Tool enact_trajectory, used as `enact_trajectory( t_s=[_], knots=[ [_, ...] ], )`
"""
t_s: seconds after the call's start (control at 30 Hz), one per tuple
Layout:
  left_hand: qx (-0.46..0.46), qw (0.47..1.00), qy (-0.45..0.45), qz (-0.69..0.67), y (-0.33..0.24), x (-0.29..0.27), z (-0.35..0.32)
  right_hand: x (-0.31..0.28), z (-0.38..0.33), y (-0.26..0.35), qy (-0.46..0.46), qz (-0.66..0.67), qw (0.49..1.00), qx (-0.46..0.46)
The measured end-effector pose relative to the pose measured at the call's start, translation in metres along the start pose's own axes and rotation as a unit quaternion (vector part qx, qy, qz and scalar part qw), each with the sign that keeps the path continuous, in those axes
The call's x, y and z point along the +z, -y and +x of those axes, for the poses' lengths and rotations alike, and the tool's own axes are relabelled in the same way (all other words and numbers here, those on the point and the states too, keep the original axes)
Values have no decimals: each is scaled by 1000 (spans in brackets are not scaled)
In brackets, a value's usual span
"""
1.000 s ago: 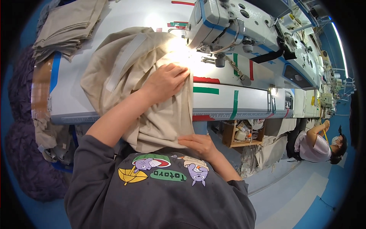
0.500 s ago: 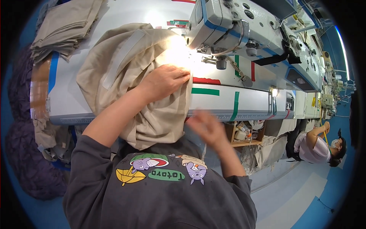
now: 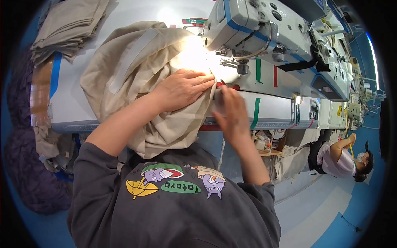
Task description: Sewing pieces of fabric together using an industrial sewing machine.
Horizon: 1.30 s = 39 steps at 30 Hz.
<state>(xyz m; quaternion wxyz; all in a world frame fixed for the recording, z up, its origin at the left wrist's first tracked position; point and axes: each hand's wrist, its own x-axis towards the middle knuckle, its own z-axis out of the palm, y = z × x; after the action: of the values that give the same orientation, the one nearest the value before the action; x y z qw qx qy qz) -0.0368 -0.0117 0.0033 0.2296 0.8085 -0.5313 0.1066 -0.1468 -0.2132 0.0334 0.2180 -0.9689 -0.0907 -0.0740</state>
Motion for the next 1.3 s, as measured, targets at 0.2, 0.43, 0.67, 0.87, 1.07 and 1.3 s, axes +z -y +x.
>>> enact_trajectory(
  t_s=[0.2, 0.43, 0.67, 0.87, 1.07, 1.3],
  knots=[
    [-14, 996, 62, 56, 5, -7, 0, 25, 13, 1, -105, 4, 984, -143],
    [5, 993, 82, 79, 10, -17, 4, 31, 7, 1, -80, 0, 984, -156],
    [-56, 992, 94, 70, -13, -13, 25, 0, 3, -28, -71, -6, 987, -146],
    [-25, 996, 1, -85, -21, 5, 37, -13, 10, -41, -65, -28, 973, -220],
    [-144, 964, -84, -206, -24, 2, 11, 4, 78, -62, -188, -46, 978, -72],
    [-217, 959, -100, -154, -20, -19, -18, 27, 17, -5, -85, 75, 993, -40]
  ],
)
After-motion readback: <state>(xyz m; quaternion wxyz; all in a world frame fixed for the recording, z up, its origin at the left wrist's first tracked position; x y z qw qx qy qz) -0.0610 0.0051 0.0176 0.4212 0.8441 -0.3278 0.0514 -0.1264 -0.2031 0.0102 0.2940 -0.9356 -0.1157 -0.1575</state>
